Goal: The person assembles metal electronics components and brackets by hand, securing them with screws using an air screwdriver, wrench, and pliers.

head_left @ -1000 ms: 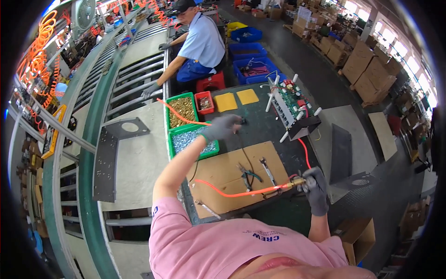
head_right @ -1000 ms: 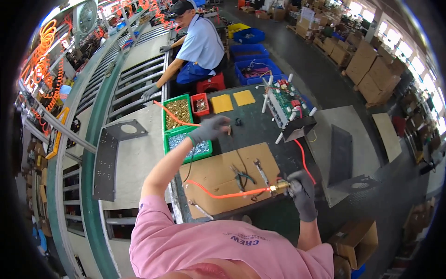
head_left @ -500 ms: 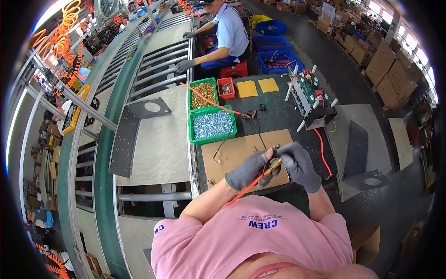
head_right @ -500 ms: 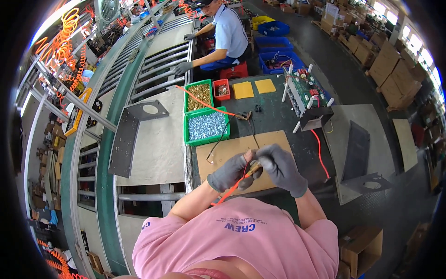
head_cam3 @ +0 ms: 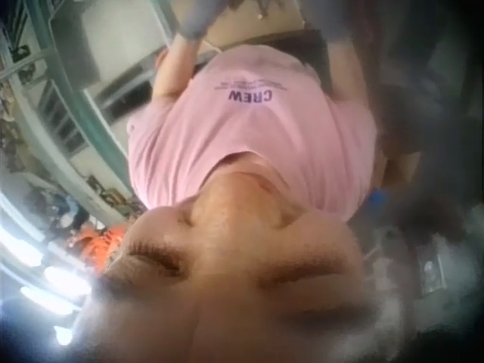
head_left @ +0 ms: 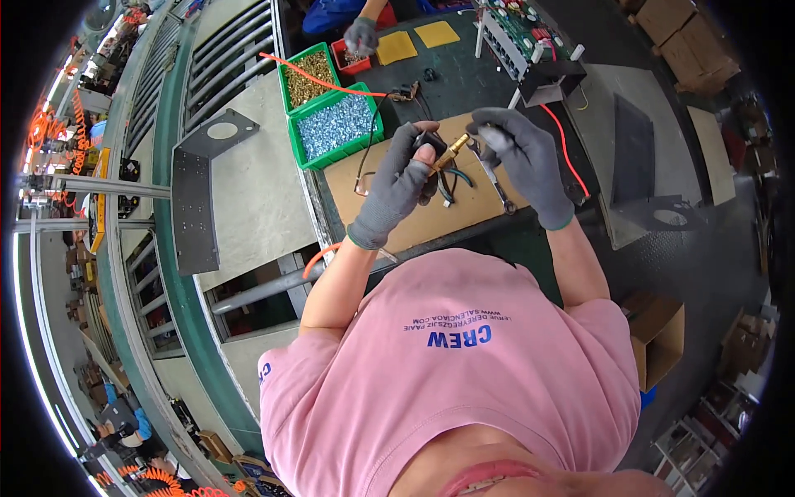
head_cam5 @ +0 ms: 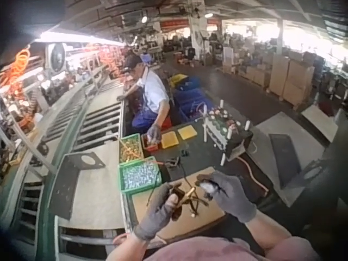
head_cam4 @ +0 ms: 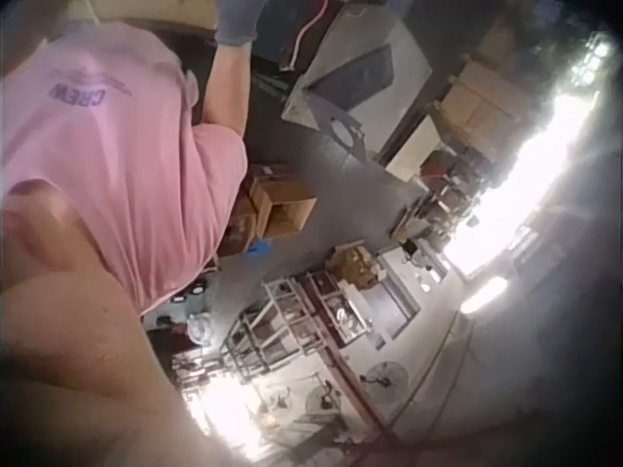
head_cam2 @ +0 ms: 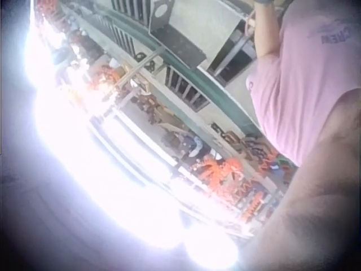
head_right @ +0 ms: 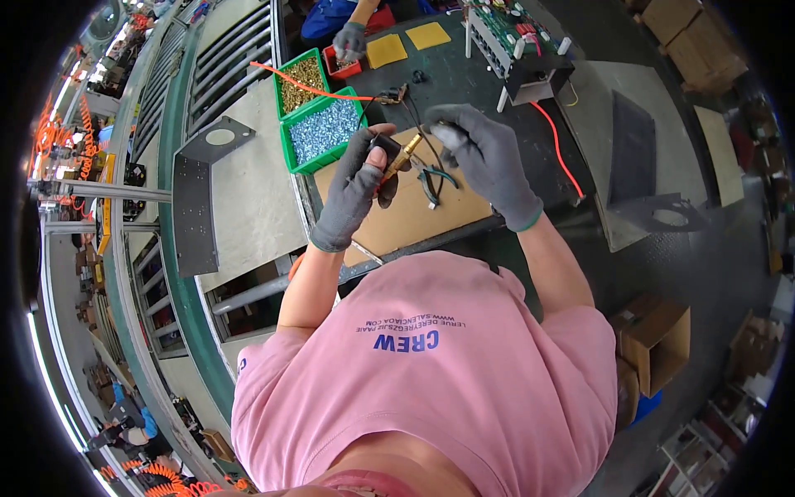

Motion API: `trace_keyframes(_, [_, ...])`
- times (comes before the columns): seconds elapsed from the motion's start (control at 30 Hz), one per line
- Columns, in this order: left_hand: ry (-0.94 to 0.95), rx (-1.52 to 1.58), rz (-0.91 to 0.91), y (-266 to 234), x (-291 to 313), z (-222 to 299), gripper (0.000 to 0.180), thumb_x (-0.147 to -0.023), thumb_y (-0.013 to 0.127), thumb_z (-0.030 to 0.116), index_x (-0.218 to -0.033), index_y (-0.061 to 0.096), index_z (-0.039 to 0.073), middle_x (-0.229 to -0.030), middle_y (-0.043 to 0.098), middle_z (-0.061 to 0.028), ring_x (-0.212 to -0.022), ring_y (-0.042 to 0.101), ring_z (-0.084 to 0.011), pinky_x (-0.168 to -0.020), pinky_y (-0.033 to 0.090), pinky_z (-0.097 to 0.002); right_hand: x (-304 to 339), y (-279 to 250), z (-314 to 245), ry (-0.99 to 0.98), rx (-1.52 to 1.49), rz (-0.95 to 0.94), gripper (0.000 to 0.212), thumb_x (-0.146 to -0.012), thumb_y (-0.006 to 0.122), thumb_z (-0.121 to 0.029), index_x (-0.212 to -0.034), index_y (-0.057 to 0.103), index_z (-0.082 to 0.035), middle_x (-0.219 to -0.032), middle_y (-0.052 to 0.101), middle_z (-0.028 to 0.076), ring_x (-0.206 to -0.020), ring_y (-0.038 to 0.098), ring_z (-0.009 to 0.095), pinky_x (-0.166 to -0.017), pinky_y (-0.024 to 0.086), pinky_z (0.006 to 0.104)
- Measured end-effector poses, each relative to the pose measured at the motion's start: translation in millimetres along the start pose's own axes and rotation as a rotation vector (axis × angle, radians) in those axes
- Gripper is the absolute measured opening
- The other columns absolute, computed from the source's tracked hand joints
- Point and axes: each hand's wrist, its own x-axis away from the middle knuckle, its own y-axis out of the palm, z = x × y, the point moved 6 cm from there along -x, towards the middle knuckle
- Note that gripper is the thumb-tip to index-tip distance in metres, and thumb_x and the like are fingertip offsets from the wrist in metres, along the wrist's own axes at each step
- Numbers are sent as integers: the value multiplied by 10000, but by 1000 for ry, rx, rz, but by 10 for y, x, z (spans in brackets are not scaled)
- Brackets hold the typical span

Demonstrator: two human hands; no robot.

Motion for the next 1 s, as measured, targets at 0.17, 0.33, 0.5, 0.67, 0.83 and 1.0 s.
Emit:
trace_keyframes(0.17, [-38, -30, -1, 11, 5, -95, 461, -943, 439, 368, -1233, 377, 15, -854, 564, -69, -542, 457, -74, -466, 351, -194, -44, 68, -127, -348, 293, -24, 234, -876, 533, -73, -1095, 597, -22, -901, 593, 92, -781, 571, 141, -691, 459, 258])
trace_keyframes(0.33, [-4, 3, 5, -24, 29, -99, 466, -936, 456, 368, -1238, 376, 22, -852, 560, -61, -539, 459, -72, -448, 346, -190, 23, 161, -205, -358, 282, -142, 263, -857, 551, -72, -1114, 590, -29, -887, 585, 100, -787, 591, 194, -673, 464, 289])
trace_keyframes(0.5, [-62, 39, -30, -37, 35, -148, 465, -924, 483, 370, -1217, 417, 15, -838, 553, -43, -524, 457, -60, -443, 347, -187, 9, 137, -228, -295, 324, -269, 209, -859, 546, -72, -1050, 595, -4, -834, 591, 104, -726, 570, 170, -635, 443, 281])
trace_keyframes(0.67, [-134, 83, -78, 19, 98, -151, 417, -929, 475, 354, -1193, 455, 31, -835, 547, -33, -518, 446, -55, -447, 347, -189, 20, 152, -278, -289, 370, -464, 225, -792, 618, -103, -999, 597, -18, -748, 548, 111, -650, 550, 227, -589, 425, 312])
trace_keyframes(0.83, [-161, 174, -85, 99, 193, -136, 408, -926, 472, 354, -1182, 458, 37, -801, 539, -23, -506, 426, -54, -444, 335, -189, 89, 207, -314, -476, 451, -456, 187, -818, 587, -115, -981, 564, -27, -778, 545, 116, -671, 550, 279, -592, 432, 340])
trace_keyframes(1.0, [-182, 142, -88, 168, 270, -197, 359, -919, 499, 348, -1154, 451, 81, -793, 492, 2, -541, 398, -43, -466, 324, -183, 204, 230, -172, -512, 603, -471, 148, -870, 519, -175, -927, 511, -39, -793, 527, 138, -678, 542, 335, -573, 421, 388])
